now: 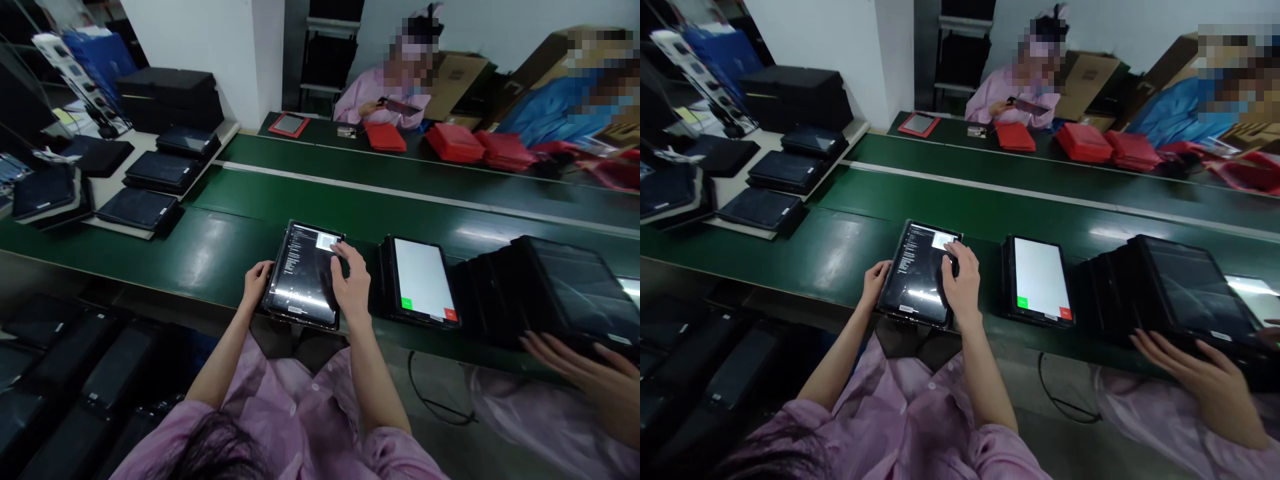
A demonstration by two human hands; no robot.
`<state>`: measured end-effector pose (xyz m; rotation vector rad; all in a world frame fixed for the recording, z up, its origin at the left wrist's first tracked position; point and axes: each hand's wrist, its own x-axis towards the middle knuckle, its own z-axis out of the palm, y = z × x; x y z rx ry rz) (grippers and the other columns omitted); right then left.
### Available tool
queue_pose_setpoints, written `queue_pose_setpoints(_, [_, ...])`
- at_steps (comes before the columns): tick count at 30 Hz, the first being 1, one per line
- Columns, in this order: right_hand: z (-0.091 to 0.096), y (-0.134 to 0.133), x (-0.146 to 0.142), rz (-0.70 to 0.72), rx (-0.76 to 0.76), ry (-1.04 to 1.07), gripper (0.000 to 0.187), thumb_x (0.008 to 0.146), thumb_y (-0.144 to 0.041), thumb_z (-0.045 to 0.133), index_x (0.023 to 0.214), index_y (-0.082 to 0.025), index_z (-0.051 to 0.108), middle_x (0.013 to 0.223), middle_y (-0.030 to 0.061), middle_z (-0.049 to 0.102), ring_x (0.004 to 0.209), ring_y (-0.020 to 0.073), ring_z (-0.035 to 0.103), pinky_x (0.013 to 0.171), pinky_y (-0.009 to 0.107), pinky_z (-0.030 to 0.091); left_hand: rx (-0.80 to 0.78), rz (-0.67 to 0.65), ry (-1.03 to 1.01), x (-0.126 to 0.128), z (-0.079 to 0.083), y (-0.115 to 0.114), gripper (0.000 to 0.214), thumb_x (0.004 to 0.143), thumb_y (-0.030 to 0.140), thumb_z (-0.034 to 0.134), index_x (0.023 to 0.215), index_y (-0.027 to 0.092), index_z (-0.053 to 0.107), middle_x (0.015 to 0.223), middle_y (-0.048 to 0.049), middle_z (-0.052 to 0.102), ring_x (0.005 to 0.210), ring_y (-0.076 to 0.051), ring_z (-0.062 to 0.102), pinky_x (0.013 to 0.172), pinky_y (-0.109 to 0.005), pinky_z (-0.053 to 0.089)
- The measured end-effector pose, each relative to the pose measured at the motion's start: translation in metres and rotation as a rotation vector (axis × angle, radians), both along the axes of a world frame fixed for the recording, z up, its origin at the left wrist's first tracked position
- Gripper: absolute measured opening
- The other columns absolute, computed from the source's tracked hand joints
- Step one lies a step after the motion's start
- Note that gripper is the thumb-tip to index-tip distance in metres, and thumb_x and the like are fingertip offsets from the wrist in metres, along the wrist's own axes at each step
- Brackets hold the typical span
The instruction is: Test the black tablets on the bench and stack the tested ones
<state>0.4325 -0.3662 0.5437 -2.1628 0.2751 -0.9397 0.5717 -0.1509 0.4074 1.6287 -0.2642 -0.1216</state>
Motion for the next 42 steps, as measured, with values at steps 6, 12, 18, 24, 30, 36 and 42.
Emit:
queue_pose_setpoints(6, [0.002,-0.009,0.012,-0.023,-0.160,-0.023,0.031,0.112,-0.038,0.047,0.130,-0.025,0.068,0.129,0.0072,0.078,0.141,0.0263,0.061,0.129,0.059,0.037,0.006,0.001,0.012,0.000,0.000,0.000,0.039,0.095,0.052,0.065,0.103,0.018,0.084,0.111,-0.0090,0.082,0.110,-0.026,0.073,0.099,-0.034,0.053])
queue_pose_setpoints(12, [0.008,-0.005,0.002,0.053,-0.195,0.126,0.037,0.111,-0.043,0.047,0.141,-0.026,0.061,0.141,0.0081,0.072,0.152,0.0293,0.051,0.133,0.066,0.026,0.000,0.006,0.024,-0.002,0.003,-0.001,0.039,0.096,0.052,0.066,0.103,0.018,0.084,0.111,-0.0088,0.082,0.109,-0.026,0.073,0.099,-0.034,0.053])
queue_pose_setpoints(18, [0.011,0.002,-0.009,0.016,-0.167,0.036,0.036,0.112,-0.041,0.045,0.142,-0.027,0.060,0.140,0.0077,0.072,0.147,0.0268,0.057,0.131,0.062,0.033,0.009,0.015,0.011,-0.002,0.001,-0.001,0.039,0.095,0.052,0.066,0.102,0.019,0.084,0.110,-0.0089,0.082,0.109,-0.026,0.073,0.099,-0.035,0.053])
queue_pose_setpoints(24, [0.002,-0.010,0.000,0.031,-0.146,0.214,0.044,0.112,-0.048,0.041,0.145,-0.023,0.057,0.145,0.0114,0.069,0.157,0.0313,0.042,0.133,0.069,0.023,0.006,0.009,0.011,0.000,-0.001,-0.001,0.039,0.096,0.053,0.065,0.103,0.019,0.084,0.111,-0.0088,0.082,0.110,-0.027,0.073,0.099,-0.035,0.054])
queue_pose_setpoints(30, [-0.001,-0.004,-0.009,-0.005,-0.125,0.078,0.041,0.112,-0.042,0.045,0.148,-0.026,0.054,0.143,0.0089,0.070,0.150,0.0262,0.052,0.132,0.062,0.031,0.009,0.008,0.014,-0.001,0.000,-0.001,0.038,0.096,0.051,0.065,0.104,0.019,0.084,0.112,-0.0080,0.082,0.111,-0.026,0.073,0.101,-0.034,0.053])
queue_pose_setpoints(36, [-0.005,0.002,-0.013,0.028,-0.127,-0.008,0.032,0.111,-0.037,0.048,0.135,-0.027,0.066,0.134,0.0066,0.075,0.143,0.0257,0.059,0.127,0.058,0.041,0.016,0.011,0.014,-0.001,0.001,-0.001,0.039,0.094,0.053,0.065,0.102,0.019,0.084,0.110,-0.0080,0.082,0.110,-0.027,0.073,0.101,-0.035,0.053])
queue_pose_setpoints(42, [0.000,0.003,-0.011,-0.008,-0.105,-0.050,0.034,0.111,-0.038,0.043,0.124,-0.028,0.074,0.122,0.0066,0.080,0.138,0.0277,0.064,0.124,0.060,0.045,0.018,0.012,0.031,-0.001,0.002,0.000,0.040,0.095,0.054,0.065,0.101,0.019,0.084,0.111,-0.0082,0.082,0.110,-0.026,0.074,0.100,-0.035,0.054])
